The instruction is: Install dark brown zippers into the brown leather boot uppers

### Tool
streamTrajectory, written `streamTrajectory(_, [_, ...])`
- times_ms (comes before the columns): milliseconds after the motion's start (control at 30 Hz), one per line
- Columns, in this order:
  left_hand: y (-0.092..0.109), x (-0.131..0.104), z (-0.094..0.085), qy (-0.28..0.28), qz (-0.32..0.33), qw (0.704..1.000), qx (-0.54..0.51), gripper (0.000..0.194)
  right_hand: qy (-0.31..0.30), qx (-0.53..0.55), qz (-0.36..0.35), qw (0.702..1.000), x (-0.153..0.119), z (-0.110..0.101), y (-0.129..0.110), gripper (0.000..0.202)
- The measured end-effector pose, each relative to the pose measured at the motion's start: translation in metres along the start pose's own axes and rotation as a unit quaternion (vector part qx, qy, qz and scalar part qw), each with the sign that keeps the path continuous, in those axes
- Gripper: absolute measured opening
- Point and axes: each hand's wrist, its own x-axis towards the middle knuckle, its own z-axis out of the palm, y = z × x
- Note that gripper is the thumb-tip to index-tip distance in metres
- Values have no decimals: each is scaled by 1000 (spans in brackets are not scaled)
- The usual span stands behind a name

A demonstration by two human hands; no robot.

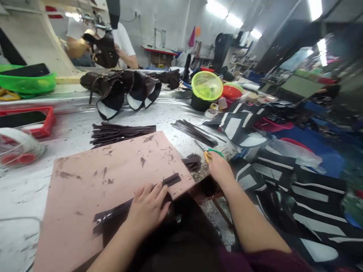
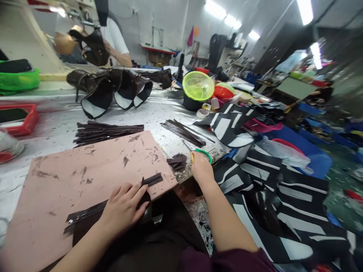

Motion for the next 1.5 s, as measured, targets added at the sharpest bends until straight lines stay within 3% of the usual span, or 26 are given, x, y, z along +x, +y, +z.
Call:
streamTrajectory(100, [-8,0,6,33,24,999,17,31,-29,-42,54,997,31,-9,27,49])
streamTrajectory(200, [-15,3,13,54,27,998,16,31,-12,-46,77,996,37,-20,34,60])
streamTrajectory(300, [-14,4,12,54,22,998,6,31,0,-14,91,996,15,-29,28,61])
streamTrajectory(367, [-11,2,7,39,18,999,-1,31,-43,102,68,991,-16,-27,20,61])
streamTrajectory(433, [-7,-1,2,21,7,1000,-10,30,-121,276,35,953,-56,-18,11,62])
streamTrajectory(533, [-2,-2,-1,-3,-13,1000,-29,30,-253,455,29,853,-113,1,-4,51])
streamTrajectory(600, [0,-3,-1,-7,-23,999,-36,30,-332,490,36,806,-136,10,-15,43])
streamTrajectory(667, [1,-4,0,-2,-25,999,-41,30,-364,474,23,801,-144,15,-28,41])
streamTrajectory(767, [1,-6,2,10,-20,999,-45,28,-349,427,-2,834,-133,16,-48,38])
streamTrajectory(867, [0,-7,2,12,-12,999,-48,26,-346,403,-9,847,-118,13,-65,33])
streamTrajectory(1067, [-1,-7,0,4,-8,999,-51,25,-278,365,-21,888,-114,12,-76,26])
streamTrajectory(1267, [0,-7,0,3,-10,999,-49,24,-276,438,11,855,-117,19,-76,31])
streamTrajectory(1433, [0,-5,-2,6,-13,999,-47,27,-321,503,20,802,-90,-13,-46,46])
streamTrajectory(1500, [-3,-4,-1,4,-11,999,-49,25,-305,515,24,801,-69,-26,-24,52])
